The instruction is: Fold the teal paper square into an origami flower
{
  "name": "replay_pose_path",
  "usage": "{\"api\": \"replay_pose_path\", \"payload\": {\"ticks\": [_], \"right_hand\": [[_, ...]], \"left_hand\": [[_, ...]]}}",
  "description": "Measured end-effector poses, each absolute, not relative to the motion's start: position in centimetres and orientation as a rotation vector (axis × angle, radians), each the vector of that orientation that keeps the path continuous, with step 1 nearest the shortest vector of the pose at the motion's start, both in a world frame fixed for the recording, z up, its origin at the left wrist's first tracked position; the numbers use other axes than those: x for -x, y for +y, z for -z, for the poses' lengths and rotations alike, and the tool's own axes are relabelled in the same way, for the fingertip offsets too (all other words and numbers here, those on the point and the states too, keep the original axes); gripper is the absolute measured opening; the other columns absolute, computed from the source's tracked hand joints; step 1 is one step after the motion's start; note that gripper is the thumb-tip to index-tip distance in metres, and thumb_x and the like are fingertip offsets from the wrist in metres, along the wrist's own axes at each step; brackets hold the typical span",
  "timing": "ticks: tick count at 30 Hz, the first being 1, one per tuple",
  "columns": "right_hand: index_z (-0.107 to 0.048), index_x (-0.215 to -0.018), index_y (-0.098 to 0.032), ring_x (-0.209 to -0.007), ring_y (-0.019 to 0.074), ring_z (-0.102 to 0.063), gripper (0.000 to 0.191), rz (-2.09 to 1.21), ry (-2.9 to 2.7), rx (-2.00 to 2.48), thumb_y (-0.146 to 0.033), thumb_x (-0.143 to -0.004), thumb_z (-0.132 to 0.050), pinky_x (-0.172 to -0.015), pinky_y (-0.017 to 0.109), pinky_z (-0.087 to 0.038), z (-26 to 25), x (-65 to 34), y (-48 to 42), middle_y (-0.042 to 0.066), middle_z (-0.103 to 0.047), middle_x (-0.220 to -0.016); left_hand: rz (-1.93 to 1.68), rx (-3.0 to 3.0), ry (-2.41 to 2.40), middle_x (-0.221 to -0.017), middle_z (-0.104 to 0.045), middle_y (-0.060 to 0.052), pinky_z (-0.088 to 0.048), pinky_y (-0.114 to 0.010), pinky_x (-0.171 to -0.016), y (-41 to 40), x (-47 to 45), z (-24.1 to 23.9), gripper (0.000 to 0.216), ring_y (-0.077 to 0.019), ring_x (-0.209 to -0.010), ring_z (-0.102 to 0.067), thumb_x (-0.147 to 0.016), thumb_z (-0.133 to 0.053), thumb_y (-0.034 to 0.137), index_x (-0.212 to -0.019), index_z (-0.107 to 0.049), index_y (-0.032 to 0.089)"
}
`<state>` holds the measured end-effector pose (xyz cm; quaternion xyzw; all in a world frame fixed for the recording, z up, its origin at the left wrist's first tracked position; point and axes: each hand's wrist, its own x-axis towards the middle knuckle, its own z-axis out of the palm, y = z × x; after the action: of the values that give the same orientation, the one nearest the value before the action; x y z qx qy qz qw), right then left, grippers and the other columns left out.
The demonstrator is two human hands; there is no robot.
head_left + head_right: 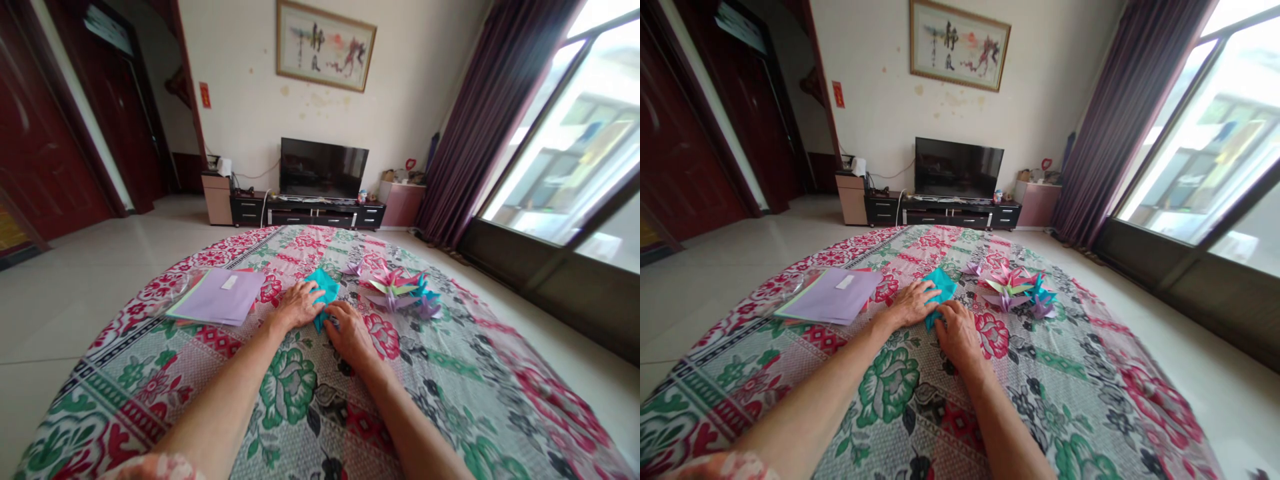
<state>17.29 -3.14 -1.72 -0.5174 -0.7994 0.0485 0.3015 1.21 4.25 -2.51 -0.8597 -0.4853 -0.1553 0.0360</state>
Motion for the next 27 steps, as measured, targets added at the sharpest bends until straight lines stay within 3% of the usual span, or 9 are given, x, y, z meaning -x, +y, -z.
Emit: {"api": "replay_pose_path", "payload": {"ticks": [15,22,27], "right_hand": [[-0.067,-0.101,-0.025,-0.103,0.0173,-0.055,0.024,-0.125,-2.306,1.188,-0.02,-0.088,-0.047,-0.094,0.033,-0.04,1.7,-17.5,-4.1,0.003,-0.064,-0.111],[-0.061,-0.107,-0.023,-0.109,0.0169,-0.052,0.029,-0.139,-2.283,1.148,-0.012,-0.084,-0.047,-0.097,0.033,-0.039,1.4,-17.5,-4.2,0.005,-0.057,-0.119],[-0.063,-0.097,-0.022,-0.107,0.0186,-0.05,0.027,-0.092,-2.446,1.08,-0.009,-0.08,-0.047,-0.095,0.035,-0.04,0.4,-17.4,-3.6,0.006,-0.055,-0.116]], "left_hand": [[0.485,2.642,-1.525,-0.131,-0.049,-0.004,-0.038,-0.044,-0.1,3.8,-1.4,2.4,0.037,-0.0245,-0.117,-0.044,-0.088,-0.043,0.038,-0.122,-0.054,0.029],[0.449,2.657,-1.491,-0.131,-0.048,-0.006,-0.039,-0.044,-0.098,3.7,-1.2,2.2,0.036,-0.0253,-0.117,-0.044,-0.09,-0.041,0.038,-0.122,-0.054,0.028],[0.406,2.683,-1.472,-0.131,-0.047,-0.005,-0.039,-0.042,-0.098,3.8,-1.0,2.1,0.035,-0.024,-0.117,-0.044,-0.091,-0.04,0.04,-0.122,-0.053,0.03]]}}
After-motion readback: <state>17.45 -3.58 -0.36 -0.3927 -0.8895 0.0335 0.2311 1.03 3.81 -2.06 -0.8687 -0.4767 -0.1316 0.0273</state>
